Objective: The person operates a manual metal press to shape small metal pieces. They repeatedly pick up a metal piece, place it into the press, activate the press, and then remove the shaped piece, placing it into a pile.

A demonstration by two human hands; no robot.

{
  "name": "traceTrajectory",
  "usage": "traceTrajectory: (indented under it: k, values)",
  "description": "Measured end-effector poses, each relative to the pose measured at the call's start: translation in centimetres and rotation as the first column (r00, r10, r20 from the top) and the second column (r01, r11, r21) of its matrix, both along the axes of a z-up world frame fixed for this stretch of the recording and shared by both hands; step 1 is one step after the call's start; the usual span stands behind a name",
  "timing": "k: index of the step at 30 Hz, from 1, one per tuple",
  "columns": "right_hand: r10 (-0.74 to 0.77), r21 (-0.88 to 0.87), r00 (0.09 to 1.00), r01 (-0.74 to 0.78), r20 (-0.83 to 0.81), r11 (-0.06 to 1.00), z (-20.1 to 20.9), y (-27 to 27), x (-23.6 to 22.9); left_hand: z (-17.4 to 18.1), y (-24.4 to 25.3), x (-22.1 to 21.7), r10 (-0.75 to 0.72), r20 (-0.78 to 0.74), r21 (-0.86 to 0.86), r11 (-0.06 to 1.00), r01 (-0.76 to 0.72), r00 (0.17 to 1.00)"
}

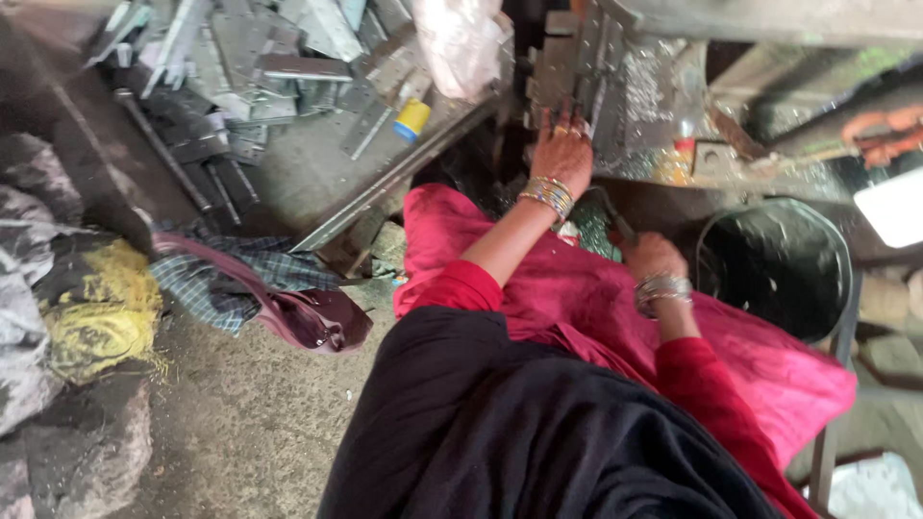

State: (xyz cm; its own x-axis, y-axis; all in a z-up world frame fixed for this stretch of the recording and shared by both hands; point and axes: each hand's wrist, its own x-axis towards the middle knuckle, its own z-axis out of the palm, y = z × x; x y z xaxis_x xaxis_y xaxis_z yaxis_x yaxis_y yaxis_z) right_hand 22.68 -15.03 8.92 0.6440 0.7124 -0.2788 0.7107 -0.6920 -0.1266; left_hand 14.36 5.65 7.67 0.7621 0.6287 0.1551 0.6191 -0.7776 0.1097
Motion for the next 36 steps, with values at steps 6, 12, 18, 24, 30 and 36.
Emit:
traceTrajectory:
  k: [6, 12, 18, 24, 30, 36]
  values:
    - [0.034, 0.098, 0.998, -0.028, -0.054, 0.995, -0.5, -1.1, -0.7, -1.6, 0.8, -0.4, 0.032, 0.0, -0.145, 0.989, -0.032, 0.999]
    - [0.042, 0.048, 0.998, -0.04, -0.04, 0.998, 1.9, 2.0, 1.3, -1.8, 1.6, -0.7, -0.021, 0.051, 0.044, 0.999, 0.019, 0.998]
    - [-0.024, 0.071, 0.999, 0.026, -0.025, 0.997, -1.5, -1.2, -1.7, -1.1, 0.4, -0.4, -0.034, -0.01, 0.109, 0.993, 0.034, 0.999]
    - [0.064, 0.042, 0.996, -0.062, -0.062, 0.997, 2.5, 2.0, 1.3, 1.2, -0.1, -1.3, -0.039, -0.143, 0.125, 0.99, 0.057, 0.989]
    - [-0.018, 0.047, 0.996, 0.022, -0.092, 0.999, -0.7, 0.0, 0.4, 0.6, -1.3, -2.1, -0.009, -0.085, 0.242, 0.97, 0.03, 0.996]
    - [-0.058, 0.121, 0.986, 0.077, -0.155, 0.99, -5.2, -1.7, -0.7, 0.5, -1.1, -2.7, -0.044, 0.037, 0.189, 0.981, 0.037, 0.998]
